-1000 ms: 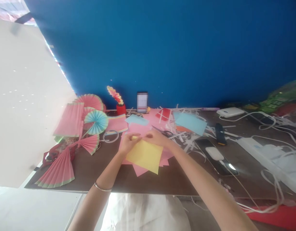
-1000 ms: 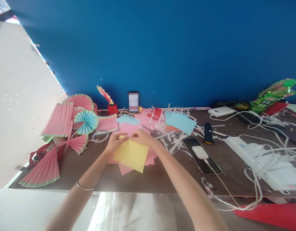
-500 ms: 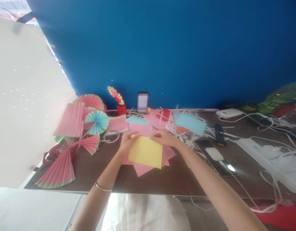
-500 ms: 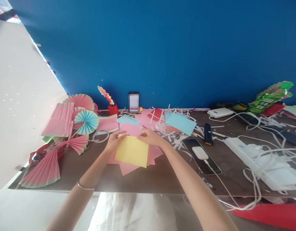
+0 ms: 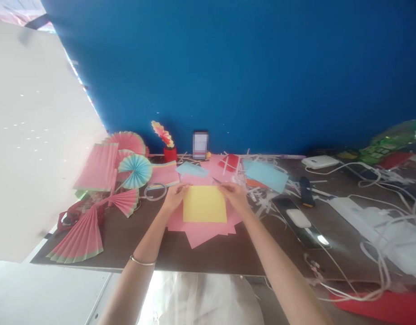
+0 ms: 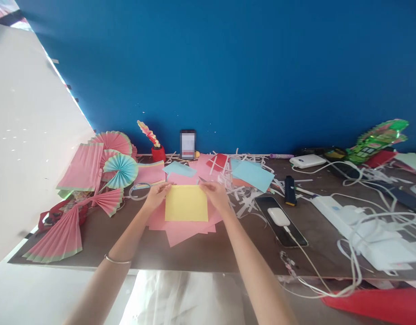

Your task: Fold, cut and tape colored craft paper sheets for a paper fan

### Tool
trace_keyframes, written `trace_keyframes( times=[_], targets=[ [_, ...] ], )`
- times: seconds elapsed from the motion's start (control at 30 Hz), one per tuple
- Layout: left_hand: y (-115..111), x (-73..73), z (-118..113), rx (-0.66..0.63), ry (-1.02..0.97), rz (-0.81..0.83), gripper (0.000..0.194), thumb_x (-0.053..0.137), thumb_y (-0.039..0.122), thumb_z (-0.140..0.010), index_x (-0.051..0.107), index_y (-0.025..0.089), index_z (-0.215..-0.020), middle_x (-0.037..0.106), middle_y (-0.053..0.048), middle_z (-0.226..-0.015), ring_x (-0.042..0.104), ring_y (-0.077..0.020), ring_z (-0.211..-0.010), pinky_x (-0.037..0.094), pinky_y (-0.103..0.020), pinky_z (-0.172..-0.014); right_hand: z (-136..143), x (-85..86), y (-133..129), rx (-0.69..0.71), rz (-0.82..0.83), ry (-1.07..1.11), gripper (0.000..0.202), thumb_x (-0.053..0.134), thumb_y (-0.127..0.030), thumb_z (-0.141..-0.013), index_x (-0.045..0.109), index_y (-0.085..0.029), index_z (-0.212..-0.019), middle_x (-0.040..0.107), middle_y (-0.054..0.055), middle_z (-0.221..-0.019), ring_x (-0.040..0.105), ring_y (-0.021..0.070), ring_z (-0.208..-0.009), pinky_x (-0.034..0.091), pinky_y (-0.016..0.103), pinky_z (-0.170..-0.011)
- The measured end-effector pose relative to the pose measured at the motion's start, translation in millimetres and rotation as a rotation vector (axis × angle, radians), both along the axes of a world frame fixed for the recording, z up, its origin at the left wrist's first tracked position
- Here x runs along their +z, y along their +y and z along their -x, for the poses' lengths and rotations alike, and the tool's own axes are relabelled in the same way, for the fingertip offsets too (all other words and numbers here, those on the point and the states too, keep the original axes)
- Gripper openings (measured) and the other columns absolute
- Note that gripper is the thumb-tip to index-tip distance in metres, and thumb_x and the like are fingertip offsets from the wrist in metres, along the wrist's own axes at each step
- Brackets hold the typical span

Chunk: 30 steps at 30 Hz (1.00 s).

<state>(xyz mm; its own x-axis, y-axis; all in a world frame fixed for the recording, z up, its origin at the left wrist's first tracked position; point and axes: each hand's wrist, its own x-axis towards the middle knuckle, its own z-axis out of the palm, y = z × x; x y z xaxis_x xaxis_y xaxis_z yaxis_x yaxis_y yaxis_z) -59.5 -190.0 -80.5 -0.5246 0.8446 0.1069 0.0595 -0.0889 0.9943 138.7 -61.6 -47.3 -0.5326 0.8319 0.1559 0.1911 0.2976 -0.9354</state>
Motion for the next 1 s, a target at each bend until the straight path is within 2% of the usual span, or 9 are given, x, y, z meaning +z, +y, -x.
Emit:
trace_keyframes(
  times=[0.13, 0.27, 0.33, 0.47, 0.57, 0.67, 0.83, 1.0],
  targets=[
    [-1.3, -1.7, 3.7, 0.074, -0.034, 0.041, 0.042, 0.065, 0.05, -0.068, 0.071, 0.014, -0.089, 0.071, -0.007, -0.082, 0.064, -0.02, -0.075, 0.049, -0.029, -0.065, 4.2, -12.7, -5.3, -0.006, 0.013, 0.102, 0.025, 0.06, -0.037, -0.075, 0.07, -0.02, -0.09, 0.07, 0.007, -0.096, 0.063, 0.0226, -0.089, 0.048, 0.037, -0.079],
    [-1.9, -1.9, 7.6, 0.007, -0.191, -0.008, 0.045, 0.064, 0.051, -0.069, 0.069, 0.015, -0.095, 0.07, -0.008, -0.091, 0.065, -0.0187, -0.08, 0.049, -0.029, -0.07, 3.4, -21.3, -1.3, 0.036, -0.008, 0.185, 0.027, 0.056, -0.038, -0.078, 0.067, -0.02, -0.096, 0.068, 0.007, -0.102, 0.062, 0.0217, -0.094, 0.048, 0.036, -0.081],
    [-2.6, 0.0, 8.7, -0.029, -0.292, -0.041, 0.047, 0.065, 0.052, -0.069, 0.067, 0.015, -0.099, 0.07, -0.01, -0.095, 0.066, -0.019, -0.081, 0.05, -0.03, -0.073, 1.5, -24.3, 2.0, 0.011, -0.033, 0.211, 0.028, 0.055, -0.039, -0.079, 0.066, -0.02, -0.095, 0.068, 0.007, -0.102, 0.062, 0.0218, -0.095, 0.047, 0.037, -0.083],
    [-4.4, 5.7, 6.3, -0.011, -0.427, -0.036, 0.054, 0.062, 0.056, -0.069, 0.066, 0.012, -0.102, 0.07, -0.012, -0.085, 0.067, -0.0192, -0.076, 0.051, -0.031, -0.07, -1.5, -24.5, 2.8, -0.064, -0.077, 0.21, 0.025, 0.057, -0.038, -0.077, 0.066, -0.019, -0.09, 0.069, 0.007, -0.097, 0.062, 0.0219, -0.092, 0.047, 0.037, -0.082],
    [-4.8, 6.3, 2.0, -0.017, -0.359, -0.018, 0.052, 0.066, 0.051, -0.067, 0.067, 0.012, -0.101, 0.07, -0.01, -0.081, 0.066, -0.0189, -0.076, 0.05, -0.03, -0.071, -1.8, -21.0, -2.2, -0.044, -0.082, 0.194, 0.023, 0.057, -0.038, -0.077, 0.067, -0.019, -0.087, 0.069, 0.007, -0.092, 0.063, 0.0215, -0.088, 0.048, 0.036, -0.08],
    [-4.1, 2.7, 0.3, 0.025, -0.257, -0.022, 0.042, 0.072, 0.045, -0.063, 0.07, 0.014, -0.091, 0.069, -0.008, -0.084, 0.064, -0.0172, -0.076, 0.049, -0.029, -0.07, -1.5, -17.4, -7.3, -0.014, -0.087, 0.183, 0.023, 0.056, -0.038, -0.078, 0.067, -0.02, -0.087, 0.069, 0.006, -0.092, 0.063, 0.0211, -0.088, 0.047, 0.036, -0.08],
    [-3.0, -1.1, 1.5, 0.07, -0.213, 0.001, 0.04, 0.068, 0.048, -0.065, 0.07, 0.015, -0.087, 0.067, -0.004, -0.078, 0.062, -0.0143, -0.069, 0.049, -0.027, -0.065, -2.3, -15.8, -9.2, 0.008, -0.083, 0.193, 0.025, 0.056, -0.04, -0.079, 0.067, -0.02, -0.088, 0.069, 0.006, -0.093, 0.062, 0.0215, -0.089, 0.047, 0.036, -0.081],
    [-3.7, 0.8, 0.4, 0.029, -0.201, -0.002, 0.04, 0.068, 0.049, -0.065, 0.07, 0.014, -0.085, 0.067, -0.006, -0.078, 0.062, -0.0158, -0.071, 0.05, -0.028, -0.066, -2.7, -19.6, -6.7, -0.008, -0.065, 0.212, 0.022, 0.057, -0.038, -0.078, 0.068, -0.021, -0.087, 0.069, 0.006, -0.091, 0.062, 0.0208, -0.087, 0.047, 0.035, -0.08]
  ],
)
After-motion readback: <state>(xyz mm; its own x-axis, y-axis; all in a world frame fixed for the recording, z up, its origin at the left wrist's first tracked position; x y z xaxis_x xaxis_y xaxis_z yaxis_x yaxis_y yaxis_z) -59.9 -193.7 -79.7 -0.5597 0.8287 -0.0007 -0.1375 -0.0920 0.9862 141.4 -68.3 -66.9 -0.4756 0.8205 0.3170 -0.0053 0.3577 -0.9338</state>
